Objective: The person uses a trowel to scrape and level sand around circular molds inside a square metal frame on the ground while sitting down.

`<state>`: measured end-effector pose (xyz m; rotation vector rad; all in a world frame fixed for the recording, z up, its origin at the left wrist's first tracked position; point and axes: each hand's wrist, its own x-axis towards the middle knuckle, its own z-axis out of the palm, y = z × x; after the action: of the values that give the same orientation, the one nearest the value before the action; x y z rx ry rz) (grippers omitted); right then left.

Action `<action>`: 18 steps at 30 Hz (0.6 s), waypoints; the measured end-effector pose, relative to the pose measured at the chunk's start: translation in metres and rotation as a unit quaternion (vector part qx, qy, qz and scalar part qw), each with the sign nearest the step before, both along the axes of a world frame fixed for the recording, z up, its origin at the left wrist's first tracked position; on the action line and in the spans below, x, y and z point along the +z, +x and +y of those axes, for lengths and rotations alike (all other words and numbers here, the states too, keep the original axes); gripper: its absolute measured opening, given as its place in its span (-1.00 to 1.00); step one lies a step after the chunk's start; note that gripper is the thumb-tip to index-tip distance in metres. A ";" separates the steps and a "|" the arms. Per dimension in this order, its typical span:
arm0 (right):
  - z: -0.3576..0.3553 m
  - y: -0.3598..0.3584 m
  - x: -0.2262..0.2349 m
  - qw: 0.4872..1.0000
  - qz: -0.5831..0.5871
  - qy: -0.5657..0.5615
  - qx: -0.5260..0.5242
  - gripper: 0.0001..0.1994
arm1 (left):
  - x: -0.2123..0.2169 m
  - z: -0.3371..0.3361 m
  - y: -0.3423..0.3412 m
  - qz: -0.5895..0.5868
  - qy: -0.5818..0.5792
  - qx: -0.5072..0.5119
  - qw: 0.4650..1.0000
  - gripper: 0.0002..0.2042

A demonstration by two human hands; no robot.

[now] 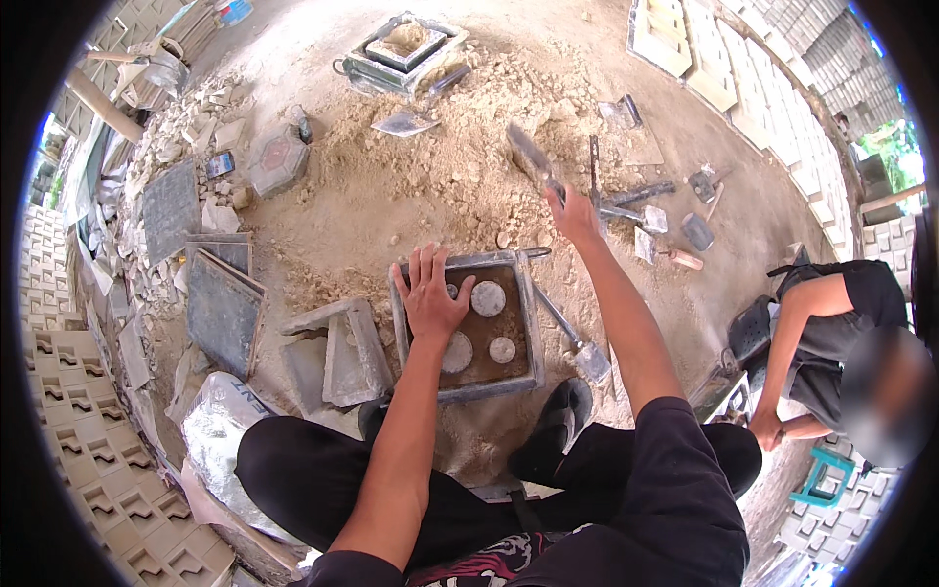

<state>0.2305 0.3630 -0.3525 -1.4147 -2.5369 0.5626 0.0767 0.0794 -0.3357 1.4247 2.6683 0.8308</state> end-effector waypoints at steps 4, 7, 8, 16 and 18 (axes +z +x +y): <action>-0.003 -0.040 0.021 0.989 0.095 -0.115 -0.006 -0.36 | -0.002 -0.008 0.001 0.002 -0.012 0.001 1.000 -0.38; 0.027 -0.042 0.028 0.989 -0.114 -0.087 0.043 -0.44 | 0.000 0.003 0.004 -0.007 -0.004 -0.006 1.000 -0.38; 0.029 -0.050 0.029 0.983 -0.162 -0.062 0.060 -0.45 | 0.000 0.001 0.001 -0.008 -0.005 -0.003 1.000 -0.39; 0.024 -0.055 0.022 0.992 -0.062 -0.079 -0.082 -0.44 | 0.000 -0.009 -0.004 -0.008 -0.023 0.004 1.000 -0.40; 0.022 -0.045 0.011 0.992 0.018 -0.048 -0.116 -0.39 | 0.002 -0.003 -0.002 -0.012 -0.017 0.004 1.000 -0.40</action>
<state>0.1855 0.3855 -0.3413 -1.6872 -2.3028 0.6688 0.0752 0.0760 -0.3336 1.3894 2.6576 0.7947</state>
